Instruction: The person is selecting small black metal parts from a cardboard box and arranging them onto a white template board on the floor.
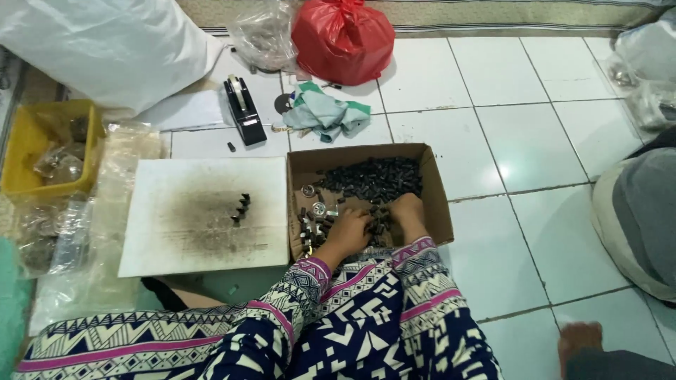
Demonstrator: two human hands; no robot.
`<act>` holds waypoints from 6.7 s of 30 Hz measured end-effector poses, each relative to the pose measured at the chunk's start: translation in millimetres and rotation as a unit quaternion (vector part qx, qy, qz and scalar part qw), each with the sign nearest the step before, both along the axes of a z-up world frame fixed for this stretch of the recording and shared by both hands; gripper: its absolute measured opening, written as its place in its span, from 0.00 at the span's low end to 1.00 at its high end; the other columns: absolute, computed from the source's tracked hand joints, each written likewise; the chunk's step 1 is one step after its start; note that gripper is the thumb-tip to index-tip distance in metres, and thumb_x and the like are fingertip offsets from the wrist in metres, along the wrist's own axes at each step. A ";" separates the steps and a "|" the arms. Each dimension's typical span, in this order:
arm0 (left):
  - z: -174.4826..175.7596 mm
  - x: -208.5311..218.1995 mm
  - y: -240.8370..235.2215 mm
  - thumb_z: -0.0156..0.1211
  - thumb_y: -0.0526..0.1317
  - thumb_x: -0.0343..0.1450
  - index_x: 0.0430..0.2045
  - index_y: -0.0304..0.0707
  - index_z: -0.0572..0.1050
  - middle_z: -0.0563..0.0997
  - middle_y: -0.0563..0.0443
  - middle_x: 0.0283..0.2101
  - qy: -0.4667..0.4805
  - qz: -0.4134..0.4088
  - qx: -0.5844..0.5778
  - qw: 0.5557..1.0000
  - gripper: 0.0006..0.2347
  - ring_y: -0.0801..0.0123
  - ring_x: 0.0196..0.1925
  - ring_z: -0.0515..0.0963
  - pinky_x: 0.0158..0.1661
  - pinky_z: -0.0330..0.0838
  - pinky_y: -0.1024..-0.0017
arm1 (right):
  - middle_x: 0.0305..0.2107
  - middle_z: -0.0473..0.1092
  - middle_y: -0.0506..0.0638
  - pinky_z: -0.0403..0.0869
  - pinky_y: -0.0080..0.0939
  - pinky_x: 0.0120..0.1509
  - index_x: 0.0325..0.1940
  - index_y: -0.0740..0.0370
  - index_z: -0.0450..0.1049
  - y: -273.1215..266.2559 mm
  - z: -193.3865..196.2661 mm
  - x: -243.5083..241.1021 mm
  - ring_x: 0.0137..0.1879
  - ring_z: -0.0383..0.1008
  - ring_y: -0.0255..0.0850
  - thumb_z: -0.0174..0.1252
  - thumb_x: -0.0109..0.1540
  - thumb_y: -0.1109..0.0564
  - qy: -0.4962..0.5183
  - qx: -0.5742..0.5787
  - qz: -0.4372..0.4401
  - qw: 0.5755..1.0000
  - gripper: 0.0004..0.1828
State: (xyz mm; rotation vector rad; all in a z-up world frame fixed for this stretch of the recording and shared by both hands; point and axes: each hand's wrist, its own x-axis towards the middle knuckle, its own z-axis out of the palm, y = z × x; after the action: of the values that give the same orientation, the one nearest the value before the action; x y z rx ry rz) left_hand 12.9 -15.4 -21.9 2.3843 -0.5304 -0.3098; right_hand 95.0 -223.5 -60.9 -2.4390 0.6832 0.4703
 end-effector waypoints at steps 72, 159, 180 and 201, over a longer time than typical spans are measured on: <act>91.4 -118.7 199.1 0.69 0.29 0.65 0.33 0.33 0.85 0.86 0.39 0.27 -0.028 0.304 -0.312 0.900 0.06 0.62 0.28 0.86 0.27 0.80 0.72 | 0.23 0.78 0.55 0.79 0.43 0.35 0.36 0.60 0.84 235.8 154.1 -148.0 0.33 0.79 0.48 0.68 0.58 0.58 -0.280 0.232 0.332 0.871 0.04; 29.6 -12.1 222.9 0.60 0.29 0.69 0.50 0.43 0.81 0.84 0.41 0.46 -0.019 0.419 -0.329 0.846 0.16 0.48 0.53 0.82 0.52 0.77 0.60 | 0.37 0.78 0.51 0.79 0.48 0.51 0.46 0.54 0.81 289.9 95.4 -42.3 0.47 0.78 0.49 0.64 0.58 0.63 -0.328 0.114 0.365 0.864 0.13; 47.7 -11.3 224.9 0.57 0.30 0.70 0.54 0.44 0.79 0.84 0.40 0.49 0.039 0.423 -0.369 0.827 0.17 0.53 0.53 0.83 0.53 0.77 0.60 | 0.34 0.75 0.56 0.78 0.49 0.48 0.49 0.58 0.81 290.0 85.8 -16.5 0.44 0.77 0.52 0.63 0.57 0.61 -0.279 0.182 0.382 0.862 0.16; 41.7 -11.3 218.5 0.58 0.30 0.70 0.51 0.46 0.81 0.85 0.44 0.48 0.041 0.429 -0.385 0.816 0.16 0.57 0.52 0.84 0.50 0.78 0.63 | 0.36 0.79 0.51 0.78 0.47 0.53 0.46 0.53 0.80 286.8 107.1 -38.5 0.49 0.77 0.49 0.65 0.58 0.61 -0.284 0.148 0.387 0.865 0.13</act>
State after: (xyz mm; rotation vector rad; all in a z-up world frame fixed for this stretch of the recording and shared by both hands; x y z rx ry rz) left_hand 1.6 203.1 19.8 1.5673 0.4351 0.1949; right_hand 56.5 63.3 46.1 -2.2808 -0.6033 0.0992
